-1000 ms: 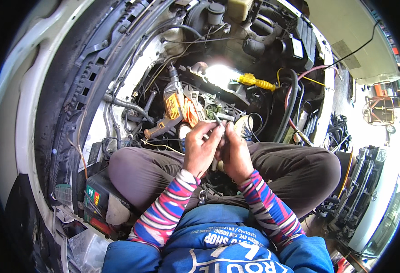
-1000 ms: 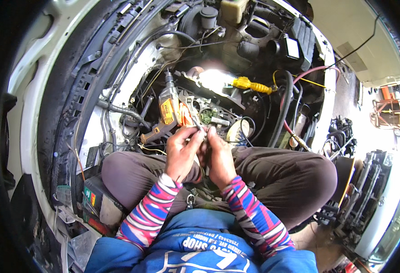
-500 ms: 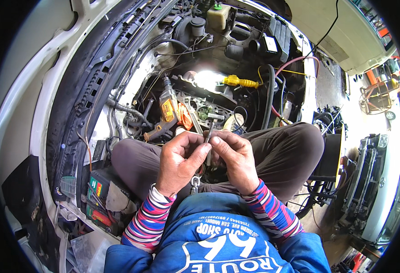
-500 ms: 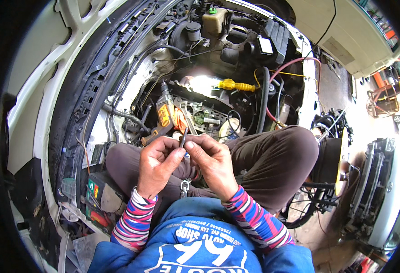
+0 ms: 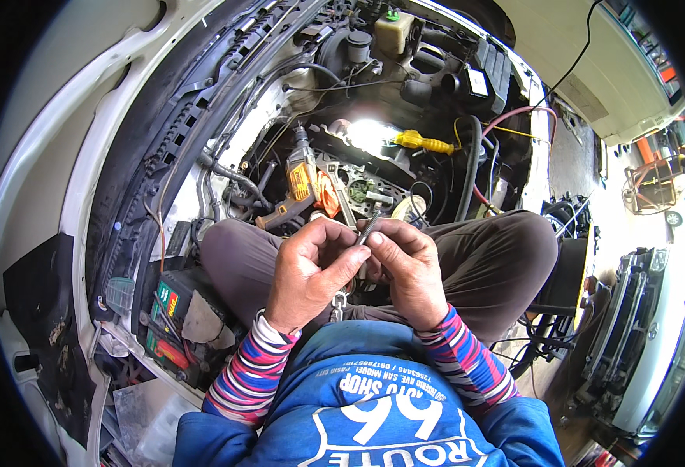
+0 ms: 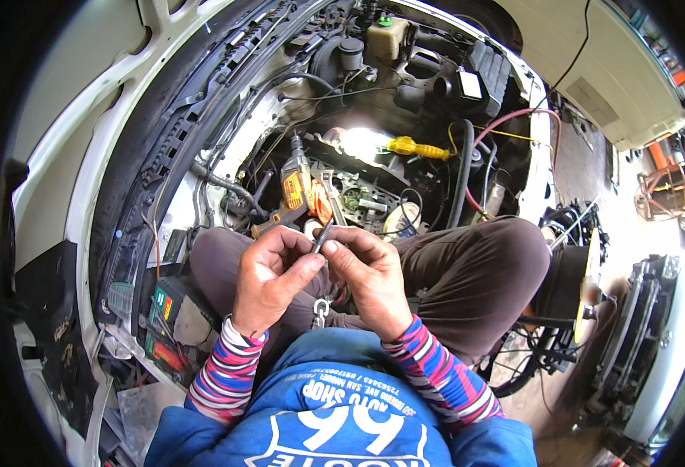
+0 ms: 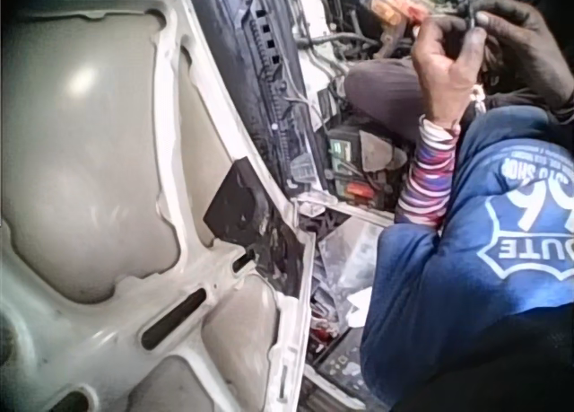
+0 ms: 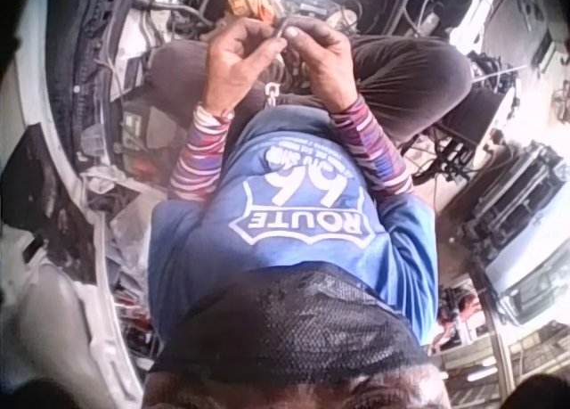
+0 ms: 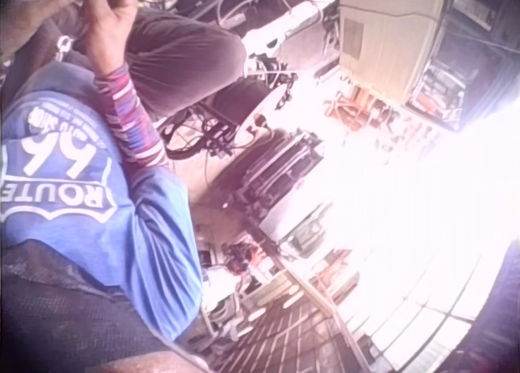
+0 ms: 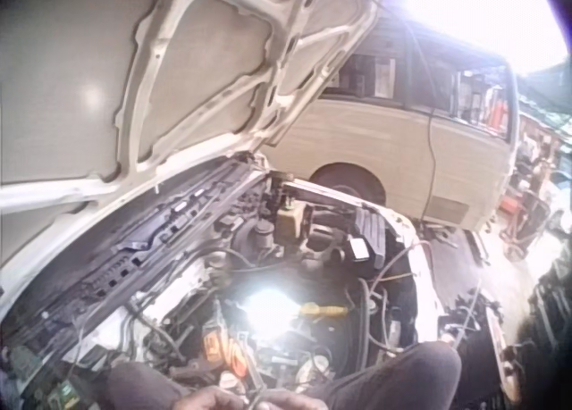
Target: The person sits under the open hood of a white van and uses a power drill and wrench to remove bolts from the engine. They then open a small container of bolts, select one, and continue working on the engine components.
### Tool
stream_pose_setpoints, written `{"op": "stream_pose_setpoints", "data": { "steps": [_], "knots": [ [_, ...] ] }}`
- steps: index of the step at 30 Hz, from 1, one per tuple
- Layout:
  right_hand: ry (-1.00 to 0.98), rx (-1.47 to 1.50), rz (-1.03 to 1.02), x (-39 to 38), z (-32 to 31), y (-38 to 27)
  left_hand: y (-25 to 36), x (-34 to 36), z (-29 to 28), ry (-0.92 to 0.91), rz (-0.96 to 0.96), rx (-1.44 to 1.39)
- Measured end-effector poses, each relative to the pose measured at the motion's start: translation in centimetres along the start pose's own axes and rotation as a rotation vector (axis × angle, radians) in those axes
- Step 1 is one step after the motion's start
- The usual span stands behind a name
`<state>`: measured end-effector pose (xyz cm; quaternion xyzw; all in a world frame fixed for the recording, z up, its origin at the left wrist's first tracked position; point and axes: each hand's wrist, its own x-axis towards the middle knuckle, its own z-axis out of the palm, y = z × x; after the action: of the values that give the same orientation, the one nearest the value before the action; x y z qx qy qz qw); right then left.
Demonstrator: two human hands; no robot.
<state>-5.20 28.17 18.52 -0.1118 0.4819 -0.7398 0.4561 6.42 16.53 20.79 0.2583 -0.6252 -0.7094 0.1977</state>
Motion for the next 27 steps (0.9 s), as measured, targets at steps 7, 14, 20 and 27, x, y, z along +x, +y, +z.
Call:
{"op": "stream_pose_setpoints", "data": {
  "steps": [7, 14, 20, 27],
  "knots": [
    [0.036, -0.032, 0.006, -0.1, -0.1, 0.2, -0.5, -0.7, -0.1, -0.002, -0.005, -0.013],
    [-0.033, -0.118, 0.091, 0.5, 0.6, 2.4, -0.7, -3.2, -3.1, 0.126, 0.143, 0.255],
    [-0.072, -0.411, 0.276, 1.9, -5.1, 8.2, -0.8, -8.5, -10.3, 0.515, 0.107, 0.535],
    [-0.163, -0.601, 0.348, 2.4, -9.3, 11.7, -3.5, -17.7, -20.9, 1.11, -0.189, 0.636]
  ]
}}
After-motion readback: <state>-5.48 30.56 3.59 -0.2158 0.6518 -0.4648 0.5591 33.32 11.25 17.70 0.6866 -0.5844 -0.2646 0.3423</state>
